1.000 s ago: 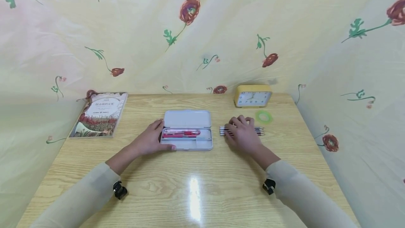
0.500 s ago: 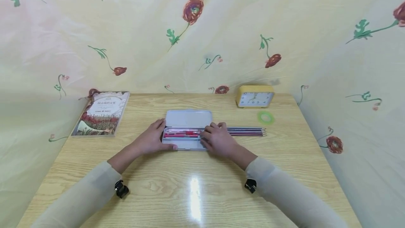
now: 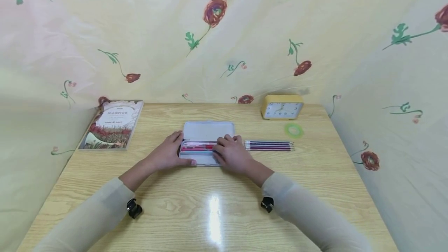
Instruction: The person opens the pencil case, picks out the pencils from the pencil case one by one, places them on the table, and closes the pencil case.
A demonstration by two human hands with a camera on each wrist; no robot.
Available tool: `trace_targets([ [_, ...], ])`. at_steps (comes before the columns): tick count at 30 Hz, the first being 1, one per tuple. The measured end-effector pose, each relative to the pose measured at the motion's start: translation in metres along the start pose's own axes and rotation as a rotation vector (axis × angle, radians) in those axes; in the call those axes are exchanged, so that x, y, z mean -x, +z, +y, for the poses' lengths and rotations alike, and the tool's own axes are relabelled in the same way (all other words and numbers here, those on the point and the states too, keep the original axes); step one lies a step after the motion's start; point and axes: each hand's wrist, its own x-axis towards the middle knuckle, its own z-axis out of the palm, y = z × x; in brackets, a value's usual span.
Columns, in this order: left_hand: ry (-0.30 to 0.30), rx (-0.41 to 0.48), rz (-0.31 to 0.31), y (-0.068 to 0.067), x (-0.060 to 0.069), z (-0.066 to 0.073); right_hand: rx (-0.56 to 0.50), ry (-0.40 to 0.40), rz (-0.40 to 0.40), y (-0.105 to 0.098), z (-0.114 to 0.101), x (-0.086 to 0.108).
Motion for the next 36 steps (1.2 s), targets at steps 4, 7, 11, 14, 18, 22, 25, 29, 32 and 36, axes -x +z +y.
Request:
trace_targets([
  [4,0.001,-0.007,-0.004,0.001,-0.002,0.0,0.009,-0.006,0.017,0.002,-0.01,-0.011],
  [7,0.003,-0.011,-0.003,0.001,-0.002,0.0,0.012,-0.015,0.019,0.004,-0.018,-0.019],
  [11,0.015,-0.021,0.006,0.001,-0.002,0.0,0.027,-0.024,-0.006,0.007,-0.027,-0.03],
  [14,0.023,-0.021,0.011,0.001,-0.002,0.0,0.037,-0.023,-0.019,0.008,-0.031,-0.035],
  [18,0.029,-0.012,0.015,0.0,-0.002,0.001,0.024,0.005,-0.043,0.007,-0.034,-0.04],
  [22,0.035,-0.013,0.021,0.001,-0.003,0.001,0.027,0.035,-0.068,0.004,-0.038,-0.044],
  [25,0.036,-0.013,0.024,0.001,-0.003,0.0,0.046,0.04,-0.058,0.004,-0.04,-0.046],
  [29,0.037,-0.008,0.022,0.0,-0.001,0.001,0.091,0.02,-0.011,0.006,-0.042,-0.045],
  [32,0.039,-0.009,0.022,0.0,-0.001,0.001,0.123,-0.007,0.033,0.006,-0.042,-0.044],
  [36,0.033,-0.018,0.025,0.0,-0.001,0.0,0.166,-0.048,0.074,0.005,-0.041,-0.041],
])
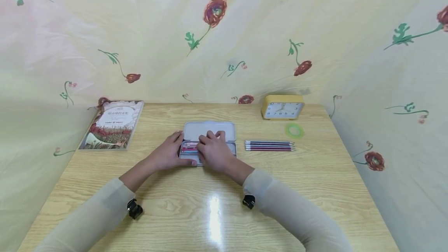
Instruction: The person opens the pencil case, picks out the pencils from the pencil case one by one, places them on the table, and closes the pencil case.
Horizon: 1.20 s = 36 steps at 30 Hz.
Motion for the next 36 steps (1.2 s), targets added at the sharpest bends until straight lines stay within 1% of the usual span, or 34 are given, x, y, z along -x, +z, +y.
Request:
trace_targets([
  [5,-0.022,0.011,-0.006,0.0,0.001,0.001,0.065,-0.044,0.045,-0.003,0.008,0.008],
  [10,-0.031,0.023,-0.013,-0.001,0.002,0.001,0.086,-0.059,0.092,-0.005,0.021,0.019],
  [15,-0.021,0.02,-0.025,0.0,0.001,-0.001,0.066,-0.032,0.106,-0.007,0.036,0.035],
  [19,-0.022,0.027,-0.027,0.001,0.002,-0.001,0.044,-0.014,0.149,-0.01,0.049,0.049],
  [28,-0.025,0.04,-0.025,0.001,0.002,-0.001,0.064,0.028,0.233,-0.014,0.086,0.086],
  [32,-0.023,0.034,-0.021,0.001,0.002,-0.001,0.075,0.061,0.242,-0.015,0.101,0.106],
  [36,-0.024,0.037,-0.019,0.002,0.002,-0.001,0.083,0.096,0.225,-0.014,0.113,0.126],
])
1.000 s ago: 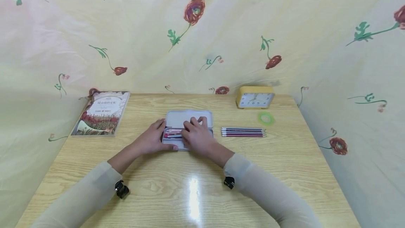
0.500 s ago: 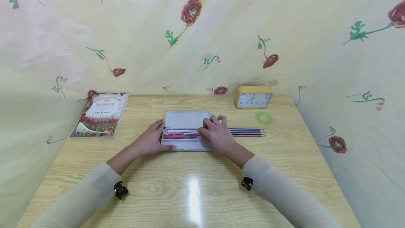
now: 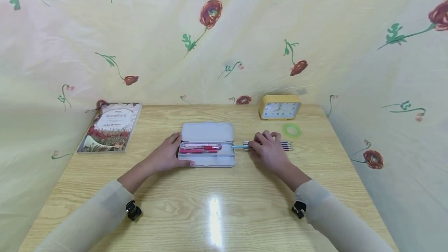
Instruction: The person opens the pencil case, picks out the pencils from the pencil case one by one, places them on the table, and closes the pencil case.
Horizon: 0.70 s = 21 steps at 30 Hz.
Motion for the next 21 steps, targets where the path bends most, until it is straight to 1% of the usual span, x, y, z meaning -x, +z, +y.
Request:
trace_targets([
  [4,0.002,0.003,0.0,0.0,0.0,0.001,-0.001,0.039,0.002,0.0,0.011,0.016],
  [7,0.006,0.005,0.002,-0.002,0.001,0.002,-0.007,0.049,0.017,-0.001,0.017,0.024],
  [14,0.001,0.002,-0.001,-0.002,0.0,0.0,0.018,0.012,0.024,0.0,0.023,0.033],
  [21,-0.001,-0.007,-0.008,-0.001,0.0,0.0,0.025,0.0,0.025,0.001,0.026,0.036],
])
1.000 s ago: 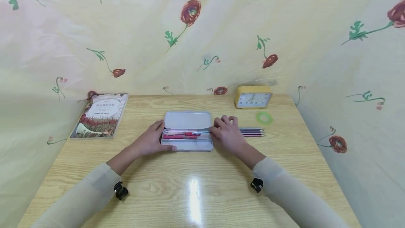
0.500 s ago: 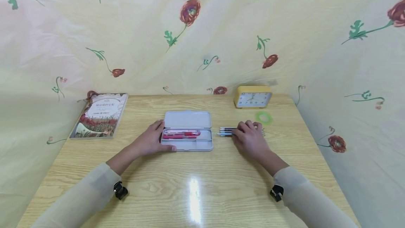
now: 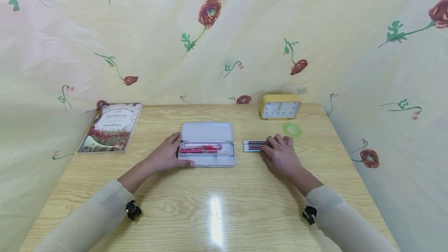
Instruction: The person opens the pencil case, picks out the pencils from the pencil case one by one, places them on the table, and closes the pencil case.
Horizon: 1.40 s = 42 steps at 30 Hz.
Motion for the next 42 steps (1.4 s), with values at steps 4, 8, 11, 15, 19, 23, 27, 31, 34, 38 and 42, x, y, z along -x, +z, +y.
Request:
trace_targets([
  [4,0.004,0.014,0.005,0.0,0.0,0.0,0.008,-0.006,-0.006,-0.001,0.001,0.0],
  [8,0.014,0.019,0.012,0.0,-0.001,0.0,0.016,-0.008,-0.009,-0.001,0.002,0.001],
  [11,0.013,0.019,0.014,0.0,-0.001,0.0,0.014,-0.005,-0.011,0.0,0.002,0.001],
  [15,0.015,0.019,0.014,0.001,-0.001,-0.001,0.014,0.002,-0.021,-0.001,0.002,0.002],
  [19,0.028,0.021,0.017,0.001,-0.001,-0.001,0.018,0.009,-0.034,-0.002,0.001,0.002],
  [23,0.028,0.02,0.015,0.002,-0.001,-0.001,-0.006,0.042,-0.066,-0.004,-0.004,-0.004],
  [27,0.018,0.006,0.015,0.002,-0.001,-0.001,-0.048,0.086,-0.117,-0.005,-0.016,-0.02],
  [31,0.006,-0.004,0.01,0.001,-0.001,-0.001,-0.08,0.055,-0.148,0.002,-0.034,-0.043],
  [34,-0.004,0.001,0.003,0.0,0.0,0.0,-0.12,-0.011,-0.165,0.008,-0.048,-0.06],
  [38,-0.011,0.015,-0.001,0.0,0.0,0.001,-0.13,-0.076,-0.18,0.013,-0.062,-0.075],
  [42,-0.014,0.011,0.001,0.0,0.0,0.0,-0.136,-0.083,-0.179,0.016,-0.071,-0.082],
])
